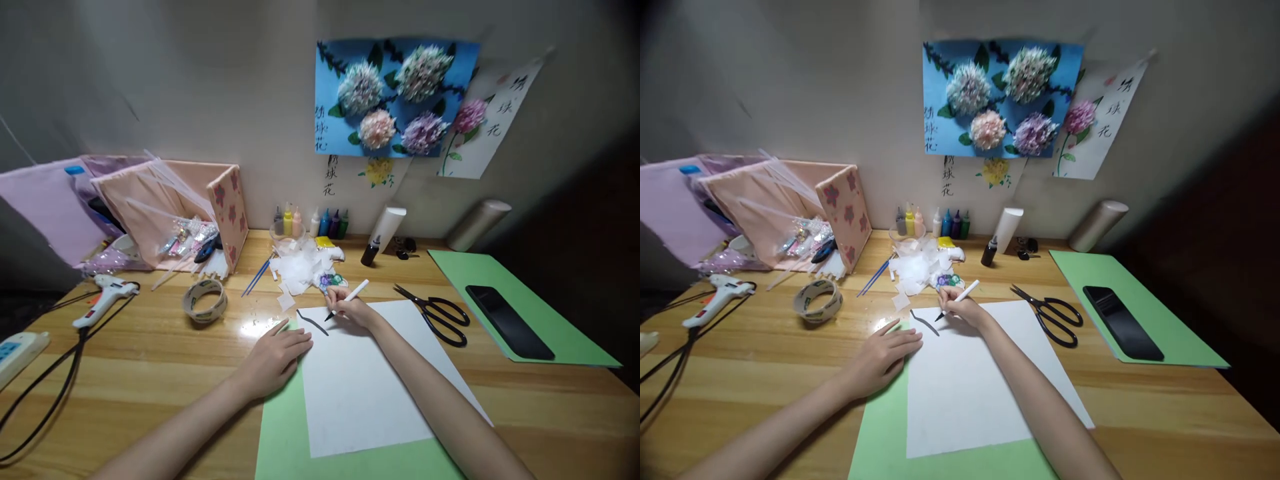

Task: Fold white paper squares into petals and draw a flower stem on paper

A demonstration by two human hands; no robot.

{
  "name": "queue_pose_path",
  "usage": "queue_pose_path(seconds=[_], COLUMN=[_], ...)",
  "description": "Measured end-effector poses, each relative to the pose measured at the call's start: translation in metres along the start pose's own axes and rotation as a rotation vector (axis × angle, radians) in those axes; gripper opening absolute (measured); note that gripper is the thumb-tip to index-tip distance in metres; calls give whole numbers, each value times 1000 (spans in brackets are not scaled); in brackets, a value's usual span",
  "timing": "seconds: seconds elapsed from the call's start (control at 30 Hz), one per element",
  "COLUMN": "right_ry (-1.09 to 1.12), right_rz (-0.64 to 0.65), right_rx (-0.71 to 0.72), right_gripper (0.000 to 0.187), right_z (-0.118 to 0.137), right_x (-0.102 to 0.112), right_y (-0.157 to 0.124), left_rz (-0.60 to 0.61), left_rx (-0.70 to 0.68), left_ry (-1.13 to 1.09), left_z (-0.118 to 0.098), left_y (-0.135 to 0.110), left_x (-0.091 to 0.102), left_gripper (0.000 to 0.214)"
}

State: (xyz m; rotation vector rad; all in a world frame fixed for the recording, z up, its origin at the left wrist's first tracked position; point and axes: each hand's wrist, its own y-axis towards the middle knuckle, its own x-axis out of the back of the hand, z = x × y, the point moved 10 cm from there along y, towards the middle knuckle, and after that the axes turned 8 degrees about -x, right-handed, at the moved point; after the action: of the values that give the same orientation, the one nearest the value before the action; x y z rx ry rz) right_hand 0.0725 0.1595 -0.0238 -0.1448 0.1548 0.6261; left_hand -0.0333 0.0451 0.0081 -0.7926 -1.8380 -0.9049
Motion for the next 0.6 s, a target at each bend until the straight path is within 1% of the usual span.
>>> queue_pose_path(seconds=[0.13,0.2,0.27,0.33,0.4,0.43,0.47,0.5,0.57,0.6], right_ry=[18,23,27,44,89,110,125,135,145,154], right_rz=[-34,-37,-35,-28,-14,-2,10,21,33,34], right_rx=[26,22,16,10,-10,-25,-42,-55,-68,-69], right_gripper=[19,19,20,21,23,24,24,25,25,26], right_z=[4,5,5,4,3,2,0,-1,-3,-3], right_x=[-2,-4,-5,-6,-8,-9,-10,-11,-13,-13], right_y=[11,11,7,1,-3,-4,-5,-5,-4,-4], left_rz=[-46,-79,-148,-269,-395,-434,-441,-416,-317,-292], left_rx=[56,64,100,217,394,456,490,502,451,425], left_ry=[42,41,47,82,140,167,187,191,127,110], left_z=[7,8,15,33,62,75,87,98,115,122], left_y=[1,0,-1,-6,-13,-14,-12,-7,11,18], left_x=[8,12,20,36,56,65,72,75,72,72], left_gripper=[46,44,40,33,30,31,32,34,38,37])
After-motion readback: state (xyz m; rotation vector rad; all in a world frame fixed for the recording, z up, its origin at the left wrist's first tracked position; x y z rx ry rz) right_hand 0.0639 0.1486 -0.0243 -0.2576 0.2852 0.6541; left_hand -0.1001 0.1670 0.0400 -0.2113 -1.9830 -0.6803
